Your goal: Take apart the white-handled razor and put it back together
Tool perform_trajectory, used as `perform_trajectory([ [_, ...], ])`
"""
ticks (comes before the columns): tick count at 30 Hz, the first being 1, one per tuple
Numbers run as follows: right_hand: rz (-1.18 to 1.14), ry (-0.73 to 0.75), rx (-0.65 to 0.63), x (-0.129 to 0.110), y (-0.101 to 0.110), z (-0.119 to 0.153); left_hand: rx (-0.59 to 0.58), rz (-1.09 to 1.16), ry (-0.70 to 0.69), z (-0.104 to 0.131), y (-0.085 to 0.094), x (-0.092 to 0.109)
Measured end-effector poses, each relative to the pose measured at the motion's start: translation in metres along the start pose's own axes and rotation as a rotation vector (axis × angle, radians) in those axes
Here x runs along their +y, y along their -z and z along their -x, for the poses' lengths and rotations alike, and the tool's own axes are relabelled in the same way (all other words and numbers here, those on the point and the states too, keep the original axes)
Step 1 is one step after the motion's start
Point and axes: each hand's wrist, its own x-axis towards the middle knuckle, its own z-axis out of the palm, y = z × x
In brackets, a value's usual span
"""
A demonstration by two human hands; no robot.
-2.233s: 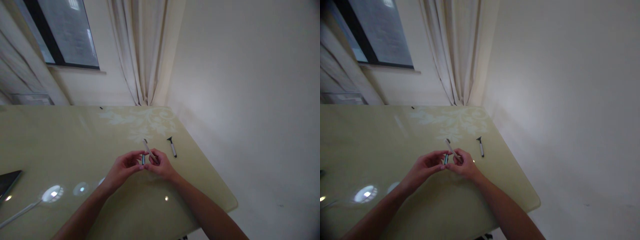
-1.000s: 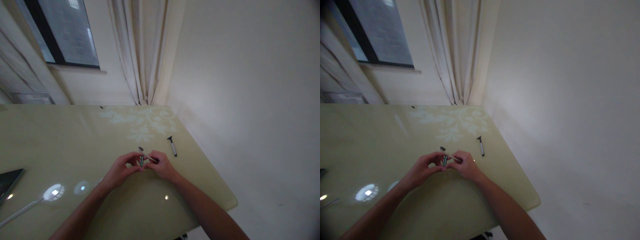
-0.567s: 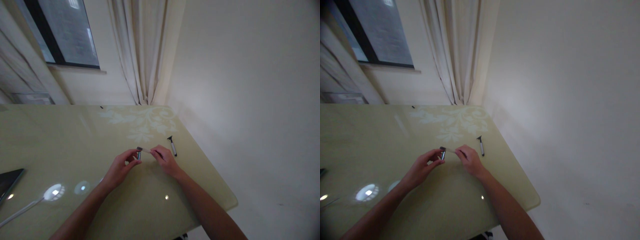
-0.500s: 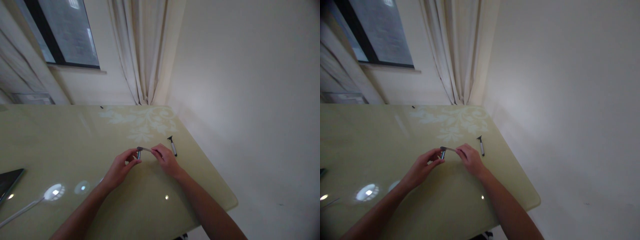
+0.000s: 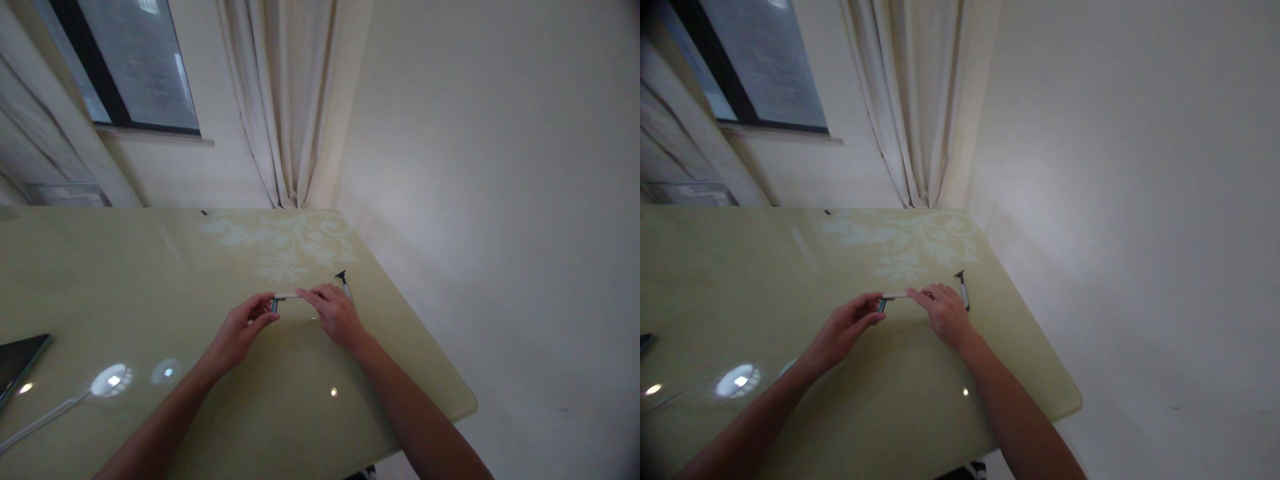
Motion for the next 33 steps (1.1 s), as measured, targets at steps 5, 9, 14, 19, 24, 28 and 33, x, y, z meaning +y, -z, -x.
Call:
perform_trajectory([
  [5, -0.002, 0.036, 0.028, -0.002, 0.001, 0.000, -0.010, 0.016, 0.021, 0.000, 0.001, -0.002],
  [9, 0.031, 0.029, 0.012, -0.002, 0.001, 0.001, -0.020, 0.015, 0.016, 0.001, -0.002, -0.003],
  [14, -0.002, 0.079, 0.036, -0.003, 0.003, 0.001, 0.003, 0.032, 0.021, 0.000, -0.003, -0.009],
  [19, 0.000, 0.061, 0.107, 0.001, 0.002, 0.001, 0.024, 0.042, 0.002, -0.001, -0.002, -0.010],
  [24, -0.103, 0.106, 0.143, -0.003, 0.002, 0.000, 0.014, 0.029, -0.021, -0.001, -0.003, -0.011],
  [28, -0.097, 0.087, 0.126, -0.006, 0.002, 0.000, 0.023, 0.007, -0.060, 0.000, -0.005, -0.013],
  [33, -0.074, 0.103, 0.145, -0.003, 0.001, 0.001, 0.049, -0.063, -0.104, 0.001, -0.006, -0.017],
])
